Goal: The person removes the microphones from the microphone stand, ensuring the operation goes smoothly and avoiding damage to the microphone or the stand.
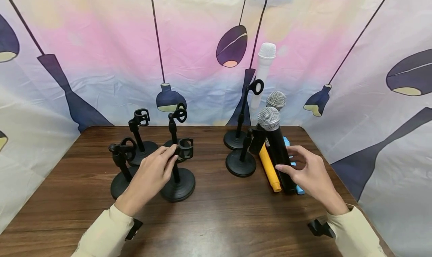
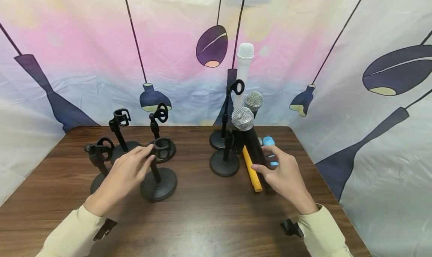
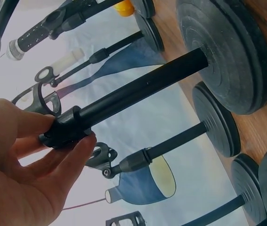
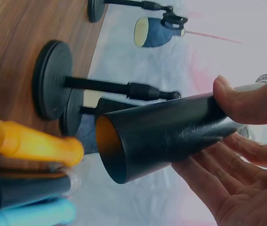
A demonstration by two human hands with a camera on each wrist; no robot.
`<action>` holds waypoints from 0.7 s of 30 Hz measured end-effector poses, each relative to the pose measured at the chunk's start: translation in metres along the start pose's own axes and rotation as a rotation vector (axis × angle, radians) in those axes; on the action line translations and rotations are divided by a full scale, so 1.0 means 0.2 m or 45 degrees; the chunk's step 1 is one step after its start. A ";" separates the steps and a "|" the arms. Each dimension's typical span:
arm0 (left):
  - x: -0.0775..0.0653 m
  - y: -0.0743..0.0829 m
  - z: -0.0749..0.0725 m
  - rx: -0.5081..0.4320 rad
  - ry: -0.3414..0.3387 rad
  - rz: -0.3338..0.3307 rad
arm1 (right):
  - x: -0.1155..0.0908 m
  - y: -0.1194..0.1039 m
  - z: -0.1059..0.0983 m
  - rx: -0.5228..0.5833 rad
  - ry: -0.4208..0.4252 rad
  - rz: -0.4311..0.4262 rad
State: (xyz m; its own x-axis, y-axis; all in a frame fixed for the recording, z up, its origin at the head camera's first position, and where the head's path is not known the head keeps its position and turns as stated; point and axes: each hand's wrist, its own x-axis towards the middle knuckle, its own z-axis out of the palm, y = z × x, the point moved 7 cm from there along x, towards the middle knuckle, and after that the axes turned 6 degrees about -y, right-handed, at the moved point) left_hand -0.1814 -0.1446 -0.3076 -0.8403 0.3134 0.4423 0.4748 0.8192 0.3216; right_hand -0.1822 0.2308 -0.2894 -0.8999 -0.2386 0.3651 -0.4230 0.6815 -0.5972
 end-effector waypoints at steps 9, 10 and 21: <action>-0.02 -0.03 -0.04 0.025 0.041 -0.015 | -0.08 0.16 -0.08 -0.089 0.030 0.095; -0.02 -0.04 -0.04 0.029 0.045 -0.016 | -0.08 0.18 -0.08 -0.086 0.023 0.107; -0.03 -0.05 -0.06 0.016 0.039 -0.055 | -0.08 0.42 -0.11 -0.165 -0.044 0.283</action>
State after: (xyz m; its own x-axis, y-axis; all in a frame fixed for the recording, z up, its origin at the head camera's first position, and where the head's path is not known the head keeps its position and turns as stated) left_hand -0.1792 -0.1607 -0.3037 -0.8513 0.2632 0.4538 0.4351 0.8375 0.3305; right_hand -0.2010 0.3066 -0.3288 -0.9733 -0.0948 0.2090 -0.1989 0.8023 -0.5628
